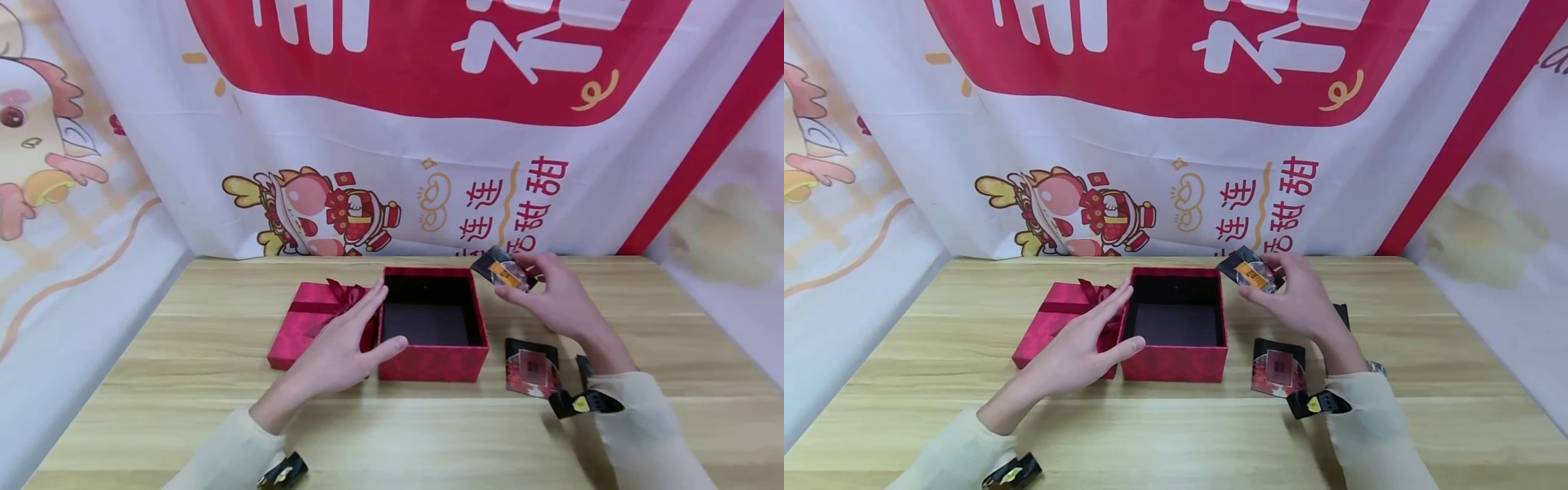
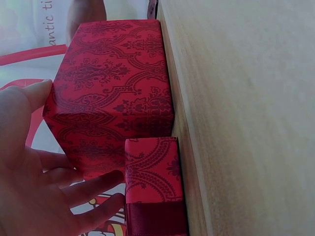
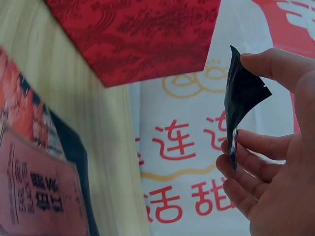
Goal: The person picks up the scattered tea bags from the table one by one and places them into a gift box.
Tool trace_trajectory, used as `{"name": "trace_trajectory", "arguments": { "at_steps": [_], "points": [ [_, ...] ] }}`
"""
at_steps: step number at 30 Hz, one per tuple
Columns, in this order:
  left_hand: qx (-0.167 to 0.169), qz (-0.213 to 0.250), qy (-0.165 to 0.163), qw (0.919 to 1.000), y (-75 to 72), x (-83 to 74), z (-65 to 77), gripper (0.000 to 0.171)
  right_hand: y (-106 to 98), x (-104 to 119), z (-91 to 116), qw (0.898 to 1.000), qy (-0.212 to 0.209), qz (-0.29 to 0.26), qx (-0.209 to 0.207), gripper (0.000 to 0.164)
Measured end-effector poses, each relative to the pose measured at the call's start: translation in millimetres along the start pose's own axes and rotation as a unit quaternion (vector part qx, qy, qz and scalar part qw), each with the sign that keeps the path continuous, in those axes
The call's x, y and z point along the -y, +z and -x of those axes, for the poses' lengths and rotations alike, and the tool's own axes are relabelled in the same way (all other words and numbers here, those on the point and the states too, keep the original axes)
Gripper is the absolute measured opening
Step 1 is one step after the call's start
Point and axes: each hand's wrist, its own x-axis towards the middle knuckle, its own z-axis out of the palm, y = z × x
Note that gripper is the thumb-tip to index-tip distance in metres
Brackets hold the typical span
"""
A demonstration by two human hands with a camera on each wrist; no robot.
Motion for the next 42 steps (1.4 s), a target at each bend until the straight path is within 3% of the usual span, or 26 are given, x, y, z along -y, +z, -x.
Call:
{"name": "trace_trajectory", "arguments": {
  "at_steps": [13,24,42],
  "points": [
    [-0.002,-0.008,-0.003,1.0,-0.2,2.6,-0.8,0.094,10,22,-1,0.999,-0.047,-0.014,0.001,0.072],
    [0.003,0.0,-0.009,1.0,1.5,0.2,-1.3,0.094,33,43,-6,0.995,-0.094,-0.01,0.029,0.075],
    [0.007,-0.004,-0.016,0.9998,2.4,-1.6,-1.6,0.093,50,55,-6,0.986,-0.157,0.011,0.057,0.072]
  ]
}}
